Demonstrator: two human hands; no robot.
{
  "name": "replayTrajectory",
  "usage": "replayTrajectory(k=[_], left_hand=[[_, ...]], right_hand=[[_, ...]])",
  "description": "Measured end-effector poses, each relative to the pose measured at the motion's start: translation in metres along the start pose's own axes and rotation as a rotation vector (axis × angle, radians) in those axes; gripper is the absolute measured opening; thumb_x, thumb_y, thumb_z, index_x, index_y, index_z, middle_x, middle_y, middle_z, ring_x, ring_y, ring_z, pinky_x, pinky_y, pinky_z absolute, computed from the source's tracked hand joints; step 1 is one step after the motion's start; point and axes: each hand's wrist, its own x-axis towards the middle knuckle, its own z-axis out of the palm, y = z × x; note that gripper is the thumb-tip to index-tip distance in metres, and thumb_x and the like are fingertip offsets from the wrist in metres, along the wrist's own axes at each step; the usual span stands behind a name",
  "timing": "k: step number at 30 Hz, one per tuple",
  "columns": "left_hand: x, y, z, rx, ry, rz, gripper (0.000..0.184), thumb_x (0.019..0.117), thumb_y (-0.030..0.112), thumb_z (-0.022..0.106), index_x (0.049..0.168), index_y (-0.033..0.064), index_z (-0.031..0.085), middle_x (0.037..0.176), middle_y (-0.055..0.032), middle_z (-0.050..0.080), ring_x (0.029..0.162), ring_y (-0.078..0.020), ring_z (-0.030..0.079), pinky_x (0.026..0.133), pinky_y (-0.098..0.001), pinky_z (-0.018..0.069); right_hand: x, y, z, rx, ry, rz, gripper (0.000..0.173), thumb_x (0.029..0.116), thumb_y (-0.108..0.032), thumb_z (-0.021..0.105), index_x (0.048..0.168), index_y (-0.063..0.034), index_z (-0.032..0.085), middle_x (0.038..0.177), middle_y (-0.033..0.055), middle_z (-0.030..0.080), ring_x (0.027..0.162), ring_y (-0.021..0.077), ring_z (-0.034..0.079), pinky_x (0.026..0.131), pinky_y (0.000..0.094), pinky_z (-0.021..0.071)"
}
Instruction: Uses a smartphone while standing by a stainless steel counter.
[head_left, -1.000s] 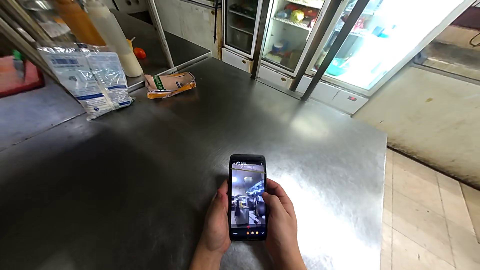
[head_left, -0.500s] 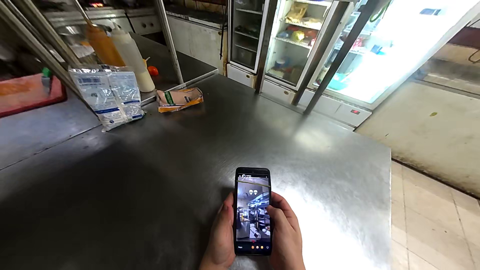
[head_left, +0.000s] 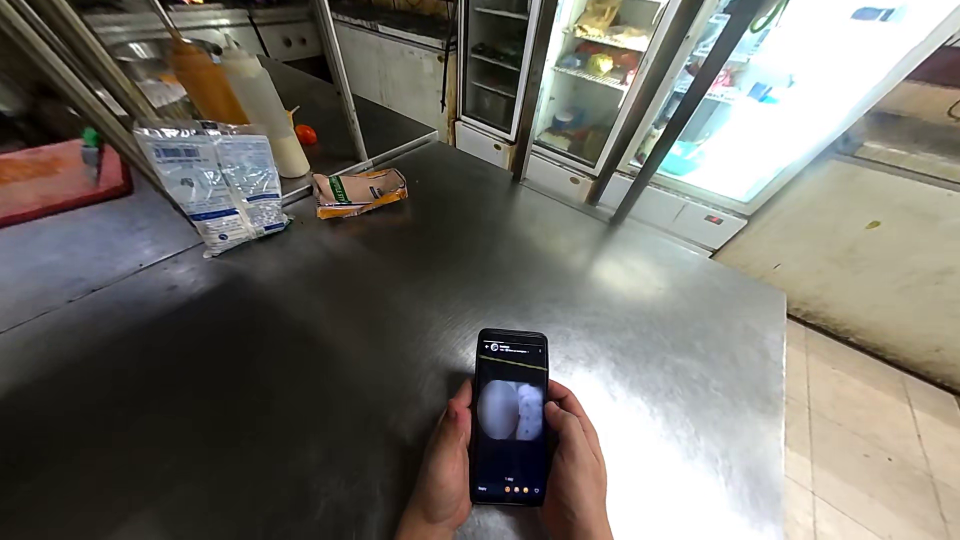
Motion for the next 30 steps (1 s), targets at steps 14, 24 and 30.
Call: replayTrajectory(k=[14, 24, 30], left_hand=[[0.004, 0.007, 0.015, 0.175, 0.183, -0.079, 0.043, 0.0985, 0.011, 0.036, 0.135, -0.0056, 0.05, 0.117, -0.019, 0.067, 0.107, -0.0233, 0.068, 0.095, -0.0389, 0.0565], [0.0, 0.006, 0.014, 0.017, 0.198, -0.116, 0.055, 0.1008, 0.033, 0.032, 0.144, 0.0, 0.042, 0.125, -0.0166, 0.065, 0.114, -0.0218, 0.066, 0.098, -0.0399, 0.0551], [-0.001, 0.005, 0.011, 0.006, 0.161, -0.091, 0.06, 0.1013, 0.039, 0.035, 0.146, -0.0008, 0.038, 0.128, -0.0156, 0.064, 0.118, -0.0211, 0.064, 0.101, -0.039, 0.0536]], right_hand=[[0.0, 0.001, -0.001, 0.022, -0.013, -0.001, 0.034, 0.0946, -0.011, 0.038, 0.112, 0.0044, 0.062, 0.093, 0.0112, 0.069, 0.082, 0.0155, 0.069, 0.074, 0.0307, 0.0592], [0.0, -0.001, 0.001, 0.009, -0.009, 0.027, 0.035, 0.0949, -0.013, 0.037, 0.113, 0.0038, 0.063, 0.094, 0.013, 0.069, 0.083, 0.0173, 0.069, 0.073, 0.0319, 0.0595], [0.0, 0.001, 0.0, 0.024, -0.008, 0.021, 0.035, 0.094, -0.013, 0.038, 0.112, 0.0042, 0.062, 0.095, 0.013, 0.069, 0.083, 0.0172, 0.069, 0.074, 0.0323, 0.0597]])
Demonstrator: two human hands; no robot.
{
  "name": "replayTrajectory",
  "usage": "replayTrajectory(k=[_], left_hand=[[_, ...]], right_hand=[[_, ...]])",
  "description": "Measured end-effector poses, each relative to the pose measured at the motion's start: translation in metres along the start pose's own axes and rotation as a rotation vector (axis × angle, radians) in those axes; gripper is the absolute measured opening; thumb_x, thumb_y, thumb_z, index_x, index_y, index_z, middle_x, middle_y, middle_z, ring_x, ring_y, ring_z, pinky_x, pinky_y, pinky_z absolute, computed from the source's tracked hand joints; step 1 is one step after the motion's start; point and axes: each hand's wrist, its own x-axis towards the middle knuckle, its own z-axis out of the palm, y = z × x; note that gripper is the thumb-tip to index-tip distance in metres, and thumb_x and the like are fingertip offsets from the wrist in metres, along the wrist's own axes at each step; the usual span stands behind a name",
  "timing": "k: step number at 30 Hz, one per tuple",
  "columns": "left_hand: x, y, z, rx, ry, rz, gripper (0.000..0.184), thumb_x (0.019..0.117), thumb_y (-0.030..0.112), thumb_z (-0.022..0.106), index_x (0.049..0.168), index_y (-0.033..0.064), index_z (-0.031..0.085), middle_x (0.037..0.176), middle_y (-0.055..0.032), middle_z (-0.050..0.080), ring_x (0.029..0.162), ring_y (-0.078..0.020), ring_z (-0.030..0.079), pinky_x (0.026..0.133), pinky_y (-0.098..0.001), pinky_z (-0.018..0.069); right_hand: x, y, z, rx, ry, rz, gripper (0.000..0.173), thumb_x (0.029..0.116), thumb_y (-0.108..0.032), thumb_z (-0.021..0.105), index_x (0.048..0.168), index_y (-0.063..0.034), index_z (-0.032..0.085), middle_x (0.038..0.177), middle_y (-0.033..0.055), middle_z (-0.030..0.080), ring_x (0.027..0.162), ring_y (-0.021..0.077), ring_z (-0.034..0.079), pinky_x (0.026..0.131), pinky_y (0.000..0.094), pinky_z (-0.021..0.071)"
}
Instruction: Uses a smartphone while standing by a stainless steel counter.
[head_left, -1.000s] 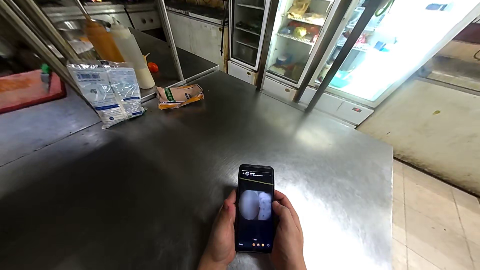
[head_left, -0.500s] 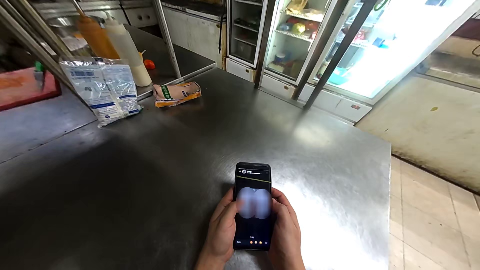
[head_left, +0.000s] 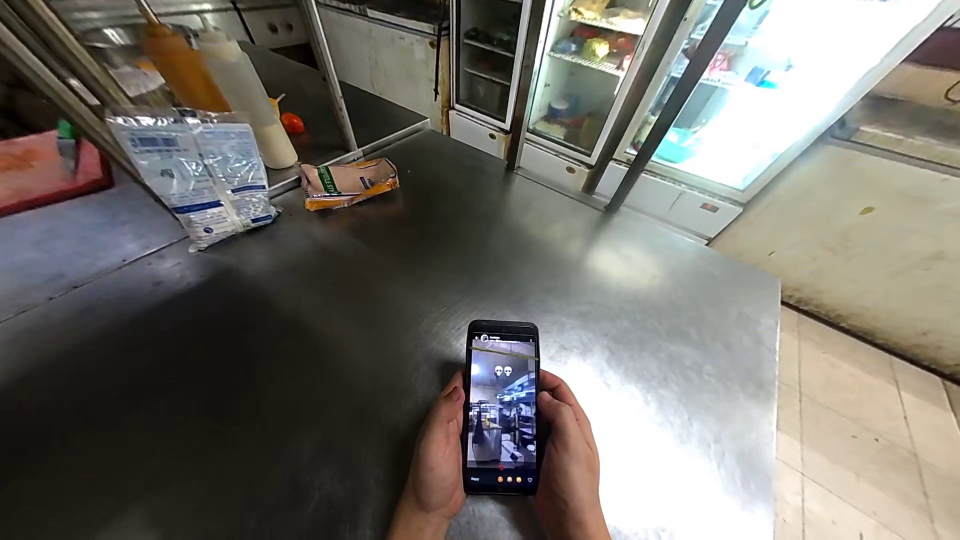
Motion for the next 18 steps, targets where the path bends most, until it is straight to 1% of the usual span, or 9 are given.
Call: replayTrajectory(k=[4, 8, 11, 14, 18], left_hand=[[-0.0005, 0.0019, 0.0, 0.015, -0.009, -0.015, 0.065, 0.1007, 0.045, 0.037, 0.149, 0.0008, 0.036, 0.129, -0.0149, 0.064, 0.118, -0.0212, 0.064, 0.101, -0.0394, 0.0536], [-0.0012, 0.0021, 0.0, 0.052, -0.021, -0.011, 0.067, 0.1028, 0.048, 0.031, 0.151, 0.0007, 0.032, 0.132, -0.0143, 0.063, 0.12, -0.0209, 0.064, 0.102, -0.0393, 0.053], [-0.0014, 0.0019, -0.0005, 0.053, -0.026, -0.007, 0.069, 0.1023, 0.05, 0.033, 0.15, 0.0012, 0.034, 0.132, -0.0146, 0.063, 0.12, -0.0209, 0.063, 0.103, -0.0392, 0.0526], [-0.0017, 0.0018, -0.0012, 0.061, -0.026, -0.01, 0.069, 0.1022, 0.052, 0.034, 0.151, 0.0021, 0.034, 0.132, -0.0142, 0.063, 0.12, -0.0202, 0.063, 0.103, -0.0386, 0.0526], [-0.002, 0.0008, -0.002, 0.074, 0.004, -0.02, 0.069, 0.0997, 0.055, 0.039, 0.15, 0.007, 0.04, 0.132, -0.0136, 0.063, 0.12, -0.0207, 0.063, 0.102, -0.0392, 0.0528]], right_hand=[[-0.0005, 0.0002, 0.0008, -0.01, 0.003, 0.004, 0.035, 0.0942, -0.014, 0.038, 0.112, 0.0031, 0.063, 0.095, 0.0134, 0.069, 0.084, 0.0174, 0.069, 0.075, 0.0327, 0.0595], [-0.0006, 0.0002, 0.0001, -0.018, -0.001, 0.009, 0.035, 0.0953, -0.014, 0.037, 0.113, 0.0025, 0.063, 0.094, 0.0131, 0.069, 0.085, 0.0177, 0.07, 0.076, 0.033, 0.0596], [-0.0012, 0.0004, -0.0001, -0.021, -0.002, 0.009, 0.036, 0.0953, -0.014, 0.037, 0.112, 0.0018, 0.064, 0.093, 0.0132, 0.069, 0.084, 0.0176, 0.07, 0.075, 0.0331, 0.0597], [-0.0012, 0.0009, -0.0007, -0.025, -0.003, 0.012, 0.037, 0.0957, -0.015, 0.037, 0.113, 0.0013, 0.064, 0.093, 0.0135, 0.069, 0.085, 0.0182, 0.07, 0.076, 0.0337, 0.0596], [-0.0029, -0.0006, 0.0004, -0.049, 0.016, 0.031, 0.037, 0.0959, -0.016, 0.037, 0.114, -0.0022, 0.066, 0.094, 0.0116, 0.07, 0.084, 0.017, 0.069, 0.075, 0.0328, 0.059]])
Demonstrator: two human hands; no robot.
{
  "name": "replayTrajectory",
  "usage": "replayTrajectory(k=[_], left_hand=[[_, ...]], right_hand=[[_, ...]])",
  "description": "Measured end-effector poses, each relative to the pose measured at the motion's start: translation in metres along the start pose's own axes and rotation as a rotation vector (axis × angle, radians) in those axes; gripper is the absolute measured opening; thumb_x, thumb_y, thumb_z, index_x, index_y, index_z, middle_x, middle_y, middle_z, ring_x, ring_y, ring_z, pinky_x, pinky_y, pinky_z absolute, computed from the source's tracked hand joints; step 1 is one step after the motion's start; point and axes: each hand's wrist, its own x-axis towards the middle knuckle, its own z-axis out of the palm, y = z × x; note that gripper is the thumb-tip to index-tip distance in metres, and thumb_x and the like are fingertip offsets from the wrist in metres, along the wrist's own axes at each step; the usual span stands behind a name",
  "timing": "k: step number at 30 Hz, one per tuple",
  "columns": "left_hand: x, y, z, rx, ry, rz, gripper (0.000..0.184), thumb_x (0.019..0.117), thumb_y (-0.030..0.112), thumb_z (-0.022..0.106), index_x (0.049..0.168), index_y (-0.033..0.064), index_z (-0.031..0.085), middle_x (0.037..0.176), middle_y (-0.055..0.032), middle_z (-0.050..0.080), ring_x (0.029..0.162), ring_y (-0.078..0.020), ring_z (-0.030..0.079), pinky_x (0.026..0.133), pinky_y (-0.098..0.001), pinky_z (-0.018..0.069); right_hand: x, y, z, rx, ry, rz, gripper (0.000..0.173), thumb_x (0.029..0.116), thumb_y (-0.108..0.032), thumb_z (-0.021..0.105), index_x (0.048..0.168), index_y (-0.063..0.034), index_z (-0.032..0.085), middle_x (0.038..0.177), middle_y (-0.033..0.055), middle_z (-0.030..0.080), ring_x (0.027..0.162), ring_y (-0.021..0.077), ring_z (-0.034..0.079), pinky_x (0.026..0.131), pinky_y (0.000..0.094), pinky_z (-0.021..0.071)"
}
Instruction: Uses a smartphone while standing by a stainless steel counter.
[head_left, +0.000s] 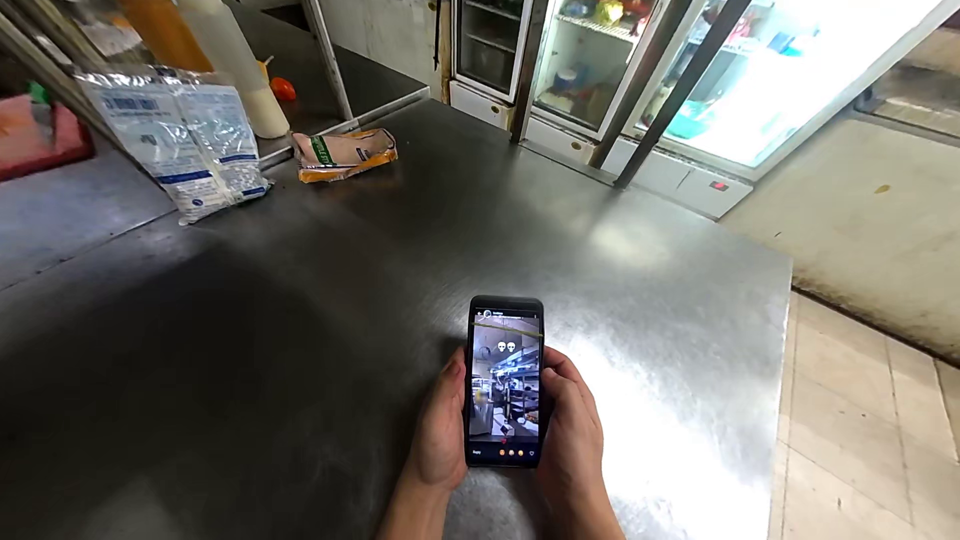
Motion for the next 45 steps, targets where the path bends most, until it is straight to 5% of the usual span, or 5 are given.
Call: replayTrajectory(k=[21, 26, 32, 45], left_hand=[[0.001, -0.001, -0.004, -0.027, -0.041, 0.007, 0.086, 0.0897, 0.069, 0.054, 0.149, 0.0075, 0.043, 0.129, -0.0147, 0.065, 0.117, -0.0232, 0.065, 0.1, -0.0418, 0.054], [0.002, -0.002, -0.005, -0.031, -0.06, 0.026, 0.088, 0.0882, 0.069, 0.057, 0.149, 0.0081, 0.042, 0.13, -0.0151, 0.064, 0.119, -0.0236, 0.064, 0.101, -0.0424, 0.0532], [0.004, -0.004, -0.008, 0.07, -0.095, 0.15, 0.095, 0.0899, 0.072, 0.053, 0.164, 0.0306, 0.01, 0.161, -0.005, 0.037, 0.143, -0.0218, 0.043, 0.114, -0.0446, 0.0421], [0.004, -0.005, -0.007, 0.067, -0.17, 0.193, 0.096, 0.0892, 0.077, 0.045, 0.164, 0.0265, 0.014, 0.16, -0.007, 0.039, 0.143, -0.0234, 0.043, 0.115, -0.0445, 0.0413]], right_hand=[[0.0, 0.0, 0.0, -0.01, -0.014, -0.006, 0.037, 0.0958, -0.016, 0.037, 0.115, -0.004, 0.067, 0.095, 0.0105, 0.07, 0.085, 0.0161, 0.069, 0.075, 0.0325, 0.0589], [0.001, 0.001, -0.002, 0.01, -0.053, -0.04, 0.047, 0.0948, -0.019, 0.04, 0.137, -0.0089, 0.057, 0.104, 0.0108, 0.07, 0.089, 0.017, 0.07, 0.078, 0.0331, 0.0594], [0.001, 0.002, -0.005, 0.017, -0.102, -0.083, 0.049, 0.0956, -0.023, 0.041, 0.142, -0.0123, 0.053, 0.106, 0.0103, 0.07, 0.091, 0.0167, 0.07, 0.078, 0.0325, 0.0591], [0.003, 0.003, -0.01, -0.02, -0.141, -0.136, 0.051, 0.0957, -0.034, 0.047, 0.141, -0.0115, 0.054, 0.112, 0.011, 0.069, 0.097, 0.018, 0.07, 0.082, 0.034, 0.0593]])
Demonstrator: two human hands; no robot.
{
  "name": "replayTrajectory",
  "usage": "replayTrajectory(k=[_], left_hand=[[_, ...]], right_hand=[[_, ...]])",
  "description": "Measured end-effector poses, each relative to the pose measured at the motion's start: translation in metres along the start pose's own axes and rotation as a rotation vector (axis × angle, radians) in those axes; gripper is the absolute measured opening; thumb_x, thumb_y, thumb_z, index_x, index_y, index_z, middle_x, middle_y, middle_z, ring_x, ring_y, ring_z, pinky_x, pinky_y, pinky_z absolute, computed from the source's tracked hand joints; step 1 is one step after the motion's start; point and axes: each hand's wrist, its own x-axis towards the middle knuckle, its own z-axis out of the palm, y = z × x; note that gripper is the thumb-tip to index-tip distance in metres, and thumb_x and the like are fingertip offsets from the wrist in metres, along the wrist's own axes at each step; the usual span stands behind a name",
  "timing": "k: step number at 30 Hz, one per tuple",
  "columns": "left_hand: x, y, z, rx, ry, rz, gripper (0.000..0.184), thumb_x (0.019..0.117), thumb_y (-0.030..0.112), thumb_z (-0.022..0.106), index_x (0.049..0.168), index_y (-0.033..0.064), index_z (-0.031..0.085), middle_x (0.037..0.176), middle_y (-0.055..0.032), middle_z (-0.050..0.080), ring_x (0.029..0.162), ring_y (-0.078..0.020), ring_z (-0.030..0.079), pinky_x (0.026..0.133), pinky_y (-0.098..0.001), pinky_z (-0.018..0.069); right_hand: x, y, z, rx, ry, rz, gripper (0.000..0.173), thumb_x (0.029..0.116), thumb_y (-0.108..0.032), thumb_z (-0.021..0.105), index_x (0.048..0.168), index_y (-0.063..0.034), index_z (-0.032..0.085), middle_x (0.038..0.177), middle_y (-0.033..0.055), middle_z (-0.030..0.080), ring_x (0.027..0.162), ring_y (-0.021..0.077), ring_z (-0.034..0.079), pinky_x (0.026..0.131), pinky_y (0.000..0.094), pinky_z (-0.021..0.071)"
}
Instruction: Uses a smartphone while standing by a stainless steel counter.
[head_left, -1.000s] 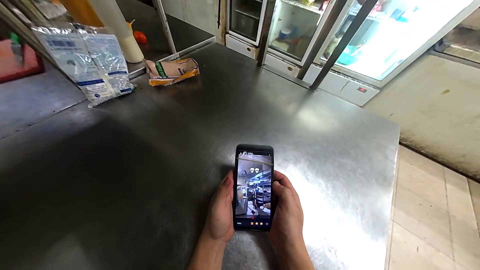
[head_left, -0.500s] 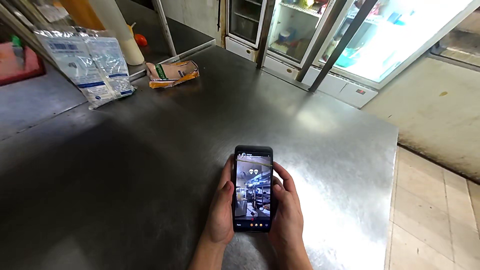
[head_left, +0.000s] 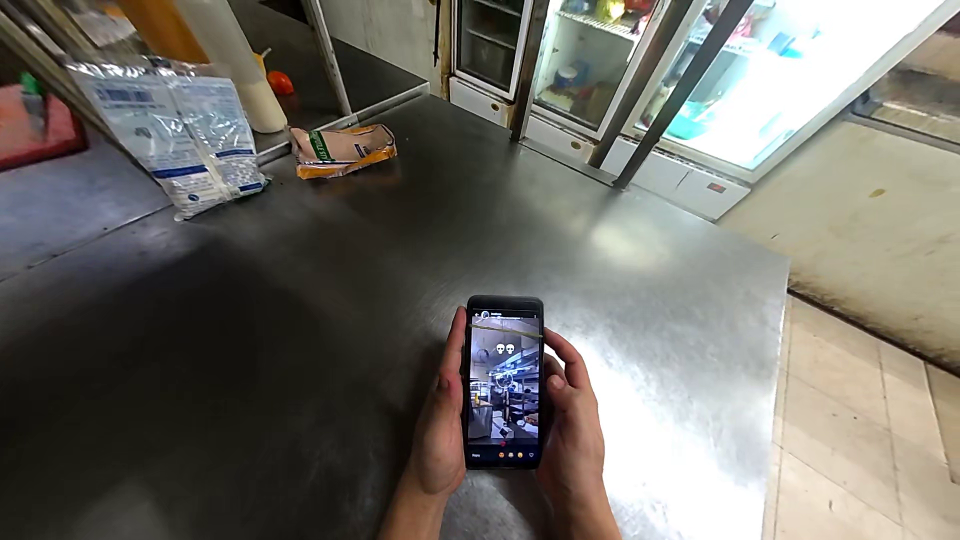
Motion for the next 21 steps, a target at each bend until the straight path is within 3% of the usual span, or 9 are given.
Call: replayTrajectory(k=[14, 21], left_hand=[[-0.0017, 0.001, -0.0017, -0.001, -0.013, 0.026, 0.095, 0.0904, 0.076, 0.043, 0.164, 0.0238, 0.015, 0.159, -0.0086, 0.04, 0.142, -0.0245, 0.045, 0.115, -0.045, 0.0423], [-0.0016, 0.0015, -0.0015, 0.004, -0.003, 0.013, 0.095, 0.09, 0.078, 0.041, 0.164, 0.0233, 0.016, 0.158, -0.0094, 0.041, 0.142, -0.0252, 0.044, 0.115, -0.0457, 0.0422]], right_hand=[[-0.0017, 0.0032, -0.0024, -0.105, -0.018, -0.157, 0.049, 0.1024, -0.033, 0.049, 0.139, -0.0009, 0.056, 0.112, 0.0107, 0.071, 0.098, 0.0153, 0.07, 0.085, 0.0308, 0.0599], [-0.0017, 0.0031, -0.0026, -0.117, -0.014, -0.178, 0.047, 0.1026, -0.031, 0.049, 0.137, -0.0002, 0.057, 0.111, 0.0107, 0.071, 0.099, 0.0155, 0.07, 0.086, 0.0307, 0.0595]])
